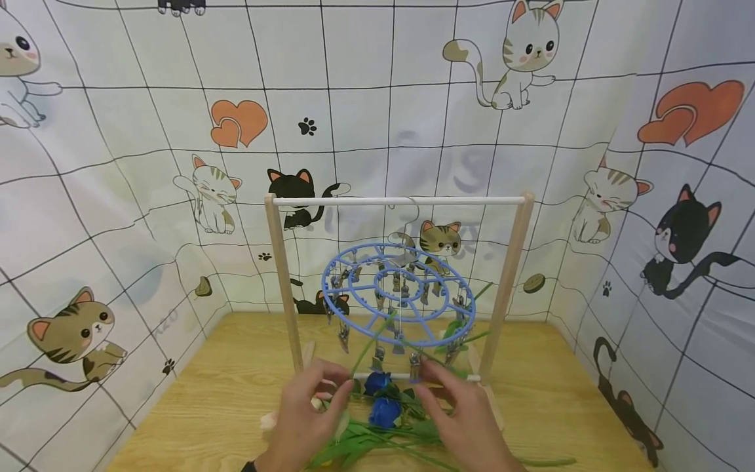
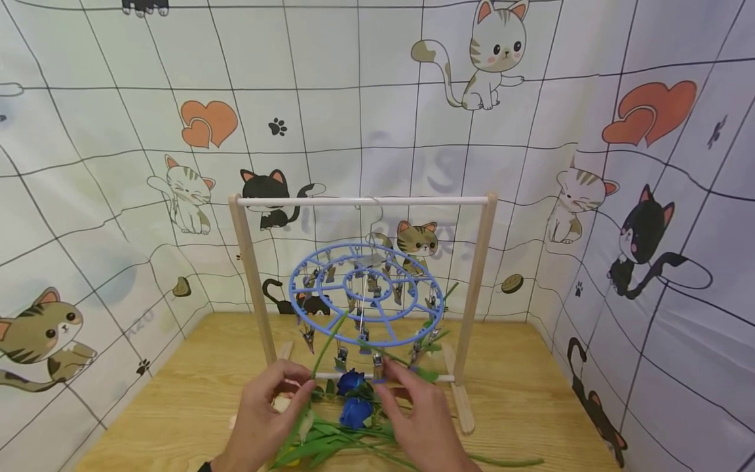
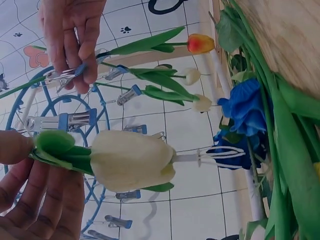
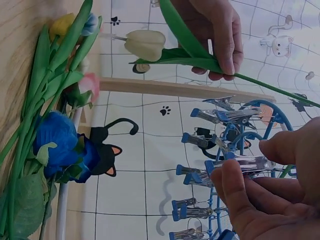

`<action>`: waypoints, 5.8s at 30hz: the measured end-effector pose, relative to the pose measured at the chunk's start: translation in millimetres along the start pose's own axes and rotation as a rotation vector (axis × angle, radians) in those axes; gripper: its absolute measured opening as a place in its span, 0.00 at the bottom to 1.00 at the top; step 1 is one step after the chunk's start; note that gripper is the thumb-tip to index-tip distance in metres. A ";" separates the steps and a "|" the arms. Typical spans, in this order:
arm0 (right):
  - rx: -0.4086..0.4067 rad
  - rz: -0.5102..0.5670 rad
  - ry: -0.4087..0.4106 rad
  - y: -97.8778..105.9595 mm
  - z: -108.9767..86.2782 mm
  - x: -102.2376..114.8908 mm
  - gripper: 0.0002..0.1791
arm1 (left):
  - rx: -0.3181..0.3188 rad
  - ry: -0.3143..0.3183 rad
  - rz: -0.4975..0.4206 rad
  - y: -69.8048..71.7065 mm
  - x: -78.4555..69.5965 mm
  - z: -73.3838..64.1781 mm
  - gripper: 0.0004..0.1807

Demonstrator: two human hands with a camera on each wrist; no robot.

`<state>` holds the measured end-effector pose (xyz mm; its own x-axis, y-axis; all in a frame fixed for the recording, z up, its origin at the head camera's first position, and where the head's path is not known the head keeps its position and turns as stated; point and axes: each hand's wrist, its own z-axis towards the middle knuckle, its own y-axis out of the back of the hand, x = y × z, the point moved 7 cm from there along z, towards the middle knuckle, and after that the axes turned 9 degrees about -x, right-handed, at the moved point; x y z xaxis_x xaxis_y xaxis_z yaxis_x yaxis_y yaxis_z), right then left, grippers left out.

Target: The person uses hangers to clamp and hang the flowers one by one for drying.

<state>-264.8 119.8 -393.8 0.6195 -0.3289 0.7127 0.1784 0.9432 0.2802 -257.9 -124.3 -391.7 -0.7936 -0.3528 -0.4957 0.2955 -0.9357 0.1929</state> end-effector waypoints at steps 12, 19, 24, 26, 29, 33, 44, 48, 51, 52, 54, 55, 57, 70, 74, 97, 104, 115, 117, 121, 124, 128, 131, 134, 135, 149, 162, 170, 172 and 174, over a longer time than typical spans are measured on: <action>0.012 0.097 -0.051 -4.8 6.8 4.4 0.23 | 0.014 0.061 -0.102 -18.5 -21.7 2.9 0.15; -0.005 0.115 -0.086 -5.1 11.0 2.9 0.22 | 0.044 0.100 -0.138 -26.0 -29.8 5.2 0.14; 0.004 0.156 -0.095 -5.3 10.7 1.8 0.17 | 0.057 0.142 -0.191 -35.0 -19.4 -3.1 0.13; 0.003 0.177 -0.108 -5.1 10.8 1.3 0.15 | 0.068 0.182 -0.191 -39.4 -11.4 -7.7 0.11; -0.007 0.186 -0.157 -4.9 11.1 -1.2 0.13 | 0.088 0.238 -0.188 -45.2 -1.8 -13.1 0.09; -0.034 0.173 -0.208 -3.5 12.5 -3.7 0.12 | 0.109 0.260 -0.215 -51.0 0.7 -15.7 0.07; -0.040 0.329 -0.147 2.1 17.3 -0.7 0.12 | 0.087 0.261 -0.244 -58.3 -4.0 -16.2 0.10; -0.054 0.320 -0.086 4.1 18.1 2.4 0.12 | 0.062 0.242 -0.239 -56.6 -16.2 -10.9 0.12; -0.071 0.306 -0.075 5.0 17.9 1.9 0.11 | 0.054 0.230 -0.242 -55.0 -29.0 -5.2 0.12; -0.074 0.303 -0.078 5.2 17.7 1.3 0.11 | 0.055 0.229 -0.246 -54.8 -32.5 -3.7 0.12; -0.082 0.294 -0.083 5.7 17.5 -0.2 0.10 | 0.055 0.222 -0.253 -55.0 -36.2 -2.1 0.12; -0.086 0.289 -0.086 5.9 17.7 -1.0 0.09 | 0.055 0.220 -0.257 -55.8 -36.3 -2.1 0.13; -0.093 0.294 -0.100 5.7 17.8 -2.3 0.09 | 0.055 0.215 -0.263 -57.1 -37.0 -1.5 0.13; -0.111 0.382 -0.052 0.4 19.6 1.0 0.08 | 0.071 0.190 -0.312 -64.9 -43.2 4.3 0.16; -0.103 0.399 -0.056 -1.1 19.6 0.7 0.09 | 0.070 0.158 -0.296 -65.1 -45.0 4.7 0.16; -0.021 0.264 -0.220 -3.8 12.7 -11.5 0.14 | 0.181 0.219 -0.203 -71.6 -3.3 -18.5 0.19; -0.021 0.253 -0.254 2.4 11.6 -17.8 0.14 | 0.216 0.206 -0.121 -63.6 4.8 -23.8 0.19; -0.056 0.167 -0.261 13.3 14.1 -35.7 0.15 | 0.254 0.193 -0.034 -51.1 18.9 -31.1 0.17; -0.074 0.155 -0.256 16.1 14.9 -36.3 0.13 | 0.277 0.223 -0.012 -49.9 25.4 -33.7 0.17; -0.096 0.134 -0.242 21.3 16.6 -39.1 0.12 | 0.326 0.287 0.024 -47.8 38.1 -39.1 0.15; -0.106 0.125 -0.245 24.5 17.8 -43.0 0.13 | 0.349 0.294 0.048 -46.7 44.1 -41.8 0.14; -0.116 0.114 -0.251 28.6 19.6 -47.1 0.13 | 0.372 0.293 0.080 -45.3 49.7 -45.3 0.11; -0.125 0.084 -0.244 32.7 21.5 -50.3 0.13 | 0.405 0.299 0.105 -44.6 53.9 -48.4 0.10; -0.130 0.055 -0.232 37.0 23.4 -53.4 0.14 | 0.454 0.304 0.139 -44.8 58.5 -52.7 0.09; -0.130 0.055 -0.235 38.2 24.0 -55.1 0.14 | 0.472 0.297 0.152 -45.2 59.7 -54.4 0.09; -0.164 0.008 -0.311 51.7 29.2 -76.9 0.17 | 0.686 -0.047 0.363 -58.6 59.7 -74.4 0.07; -0.205 -0.066 -0.294 61.1 33.6 -85.0 0.18 | 0.697 -0.151 0.434 -68.4 64.0 -84.4 0.06; -0.223 -0.013 -0.290 65.0 30.2 -85.2 0.19 | 0.636 -0.191 0.436 -69.3 60.1 -82.4 0.04; -0.230 -0.023 -0.282 67.1 28.1 -85.2 0.19 | 0.614 -0.194 0.423 -68.6 57.7 -81.1 0.04; -0.242 -0.053 -0.271 70.3 25.4 -84.8 0.18 | 0.591 -0.190 0.399 -67.9 55.1 -78.9 0.04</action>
<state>-324.2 212.7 -418.2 0.3857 -0.3473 0.8548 0.4006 0.8976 0.1839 -279.8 -80.7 -498.8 -0.7803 -0.6078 -0.1474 0.2878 -0.5581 0.7783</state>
